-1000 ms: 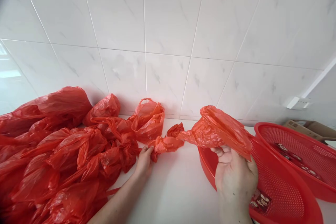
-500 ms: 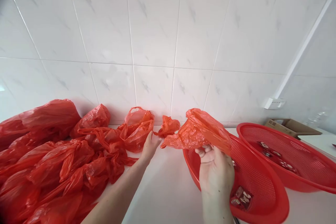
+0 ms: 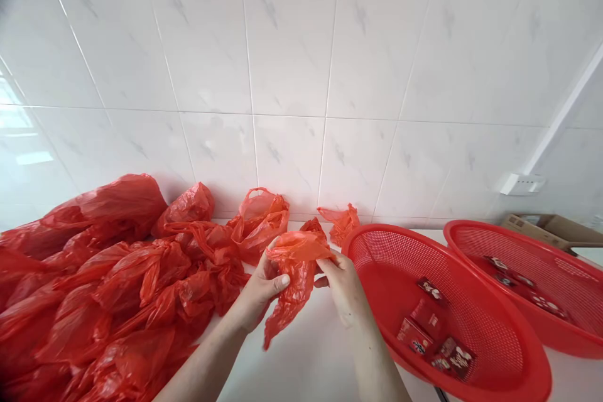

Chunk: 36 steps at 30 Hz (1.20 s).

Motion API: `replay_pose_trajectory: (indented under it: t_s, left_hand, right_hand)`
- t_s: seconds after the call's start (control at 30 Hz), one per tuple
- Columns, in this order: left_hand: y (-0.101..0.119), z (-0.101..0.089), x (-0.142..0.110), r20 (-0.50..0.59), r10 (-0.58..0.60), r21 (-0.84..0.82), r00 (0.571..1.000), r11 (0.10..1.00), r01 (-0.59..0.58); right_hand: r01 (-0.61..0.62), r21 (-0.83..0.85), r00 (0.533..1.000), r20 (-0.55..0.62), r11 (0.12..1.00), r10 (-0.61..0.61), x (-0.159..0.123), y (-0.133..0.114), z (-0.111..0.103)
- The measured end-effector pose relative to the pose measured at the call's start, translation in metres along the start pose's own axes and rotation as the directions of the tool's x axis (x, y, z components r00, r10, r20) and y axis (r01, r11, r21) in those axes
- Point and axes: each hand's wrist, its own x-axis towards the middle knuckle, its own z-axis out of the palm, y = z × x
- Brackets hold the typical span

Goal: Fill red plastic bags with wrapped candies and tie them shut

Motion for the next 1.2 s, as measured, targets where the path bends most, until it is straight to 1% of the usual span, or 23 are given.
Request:
replay_pose_trajectory:
  t_s: [0.03,0.1,0.17,0.2,0.27,0.37,0.43,0.5,0.57,0.6,0.63,0.7,0.77,0.8,0.83,0.9,0.93,1.0,1.1,1.17,1.2]
  left_hand:
    - [-0.002,-0.003,-0.001,-0.015,-0.009,-0.02,1.0,1.0,0.009]
    - [-0.008,-0.012,-0.002,-0.045,-0.038,-0.071,0.998,0.997,0.035]
    - [-0.012,-0.024,-0.004,-0.104,-0.059,-0.062,0.993,0.997,0.052]
    - [-0.012,-0.029,-0.005,-0.135,-0.066,-0.045,0.989,0.997,0.06]
    - [-0.011,-0.036,-0.008,-0.187,-0.082,-0.01,0.979,0.997,0.082]
    - [-0.006,-0.039,-0.012,-0.228,-0.099,0.002,0.969,0.995,0.102]
    - [-0.003,-0.039,-0.014,-0.246,-0.112,-0.042,0.963,0.994,0.105]
    - [-0.001,-0.04,-0.014,-0.27,-0.126,-0.116,0.955,0.988,0.097]
    - [0.0,-0.042,-0.014,-0.284,-0.138,-0.185,0.949,0.979,0.087]
    - [0.0,-0.041,-0.013,-0.289,-0.14,-0.208,0.947,0.975,0.081]
    - [0.0,-0.04,-0.013,-0.295,-0.141,-0.222,0.945,0.972,0.075]
    - [0.0,-0.035,-0.014,-0.311,-0.14,-0.233,0.94,0.97,0.068]
    - [0.002,-0.027,-0.016,-0.299,-0.143,-0.227,0.943,0.971,0.075]
    - [0.004,-0.023,-0.018,-0.27,-0.146,-0.218,0.952,0.972,0.087]
    - [0.006,-0.02,-0.019,-0.229,-0.147,-0.203,0.962,0.974,0.1]
    - [0.011,-0.016,-0.021,-0.15,-0.135,-0.156,0.979,0.981,0.112]
    - [0.013,-0.017,-0.022,-0.125,-0.122,-0.132,0.985,0.986,0.106]
    - [0.017,-0.022,-0.022,-0.135,-0.09,-0.1,0.987,0.992,0.077]
    - [0.021,-0.036,-0.019,-0.263,-0.045,-0.109,0.964,0.994,0.016]
    - [0.024,-0.047,-0.016,-0.362,-0.024,-0.136,0.932,0.99,-0.027]
    - [0.026,-0.052,-0.015,-0.403,-0.017,-0.148,0.915,0.988,-0.047]
  right_hand:
    - [-0.015,-0.005,1.0,-0.015,1.0,0.015,0.002,0.002,0.0]
    - [-0.01,0.044,0.993,-0.115,0.999,0.015,0.006,0.007,-0.005]
    - [0.036,0.121,0.977,-0.212,0.992,-0.01,0.01,0.011,-0.011]
    - [0.06,0.161,0.973,-0.231,0.985,-0.022,0.012,0.013,-0.014]
    - [0.087,0.214,0.974,-0.225,0.973,-0.038,0.014,0.015,-0.017]
    - [0.099,0.231,0.976,-0.21,0.968,-0.05,0.015,0.015,-0.016]
    - [0.111,0.226,0.973,-0.224,0.968,-0.059,0.014,0.014,-0.016]
    - [0.117,0.203,0.962,-0.266,0.972,-0.06,0.014,0.013,-0.017]
    - [0.098,0.132,0.955,-0.29,0.986,-0.056,0.012,0.011,-0.017]
    - [0.079,0.078,0.963,-0.265,0.994,-0.056,0.011,0.01,-0.016]
    - [0.061,0.016,0.977,-0.204,0.998,-0.056,0.008,0.009,-0.013]
    - [0.056,-0.099,0.998,-0.004,0.994,-0.056,0.0,0.008,-0.002]
    - [0.076,-0.184,0.979,0.199,0.98,-0.038,-0.01,0.007,0.014]
    - [0.082,-0.219,0.968,0.251,0.972,-0.025,-0.014,0.007,0.023]
    - [0.084,-0.251,0.962,0.272,0.964,-0.013,-0.017,0.009,0.031]
    - [0.08,-0.307,0.967,0.253,0.948,0.0,-0.019,0.013,0.042]
    - [0.081,-0.327,0.973,0.231,0.942,-0.003,-0.017,0.015,0.043]
    - [0.074,-0.341,0.984,0.18,0.937,-0.012,-0.01,0.018,0.039]
    - [0.018,-0.256,0.998,0.065,0.966,-0.002,0.001,0.018,0.018]
    - [-0.013,-0.133,1.0,-0.014,0.991,0.011,0.006,0.015,0.003]
    - [0.001,-0.068,0.998,-0.068,0.998,-0.006,0.007,0.013,-0.002]
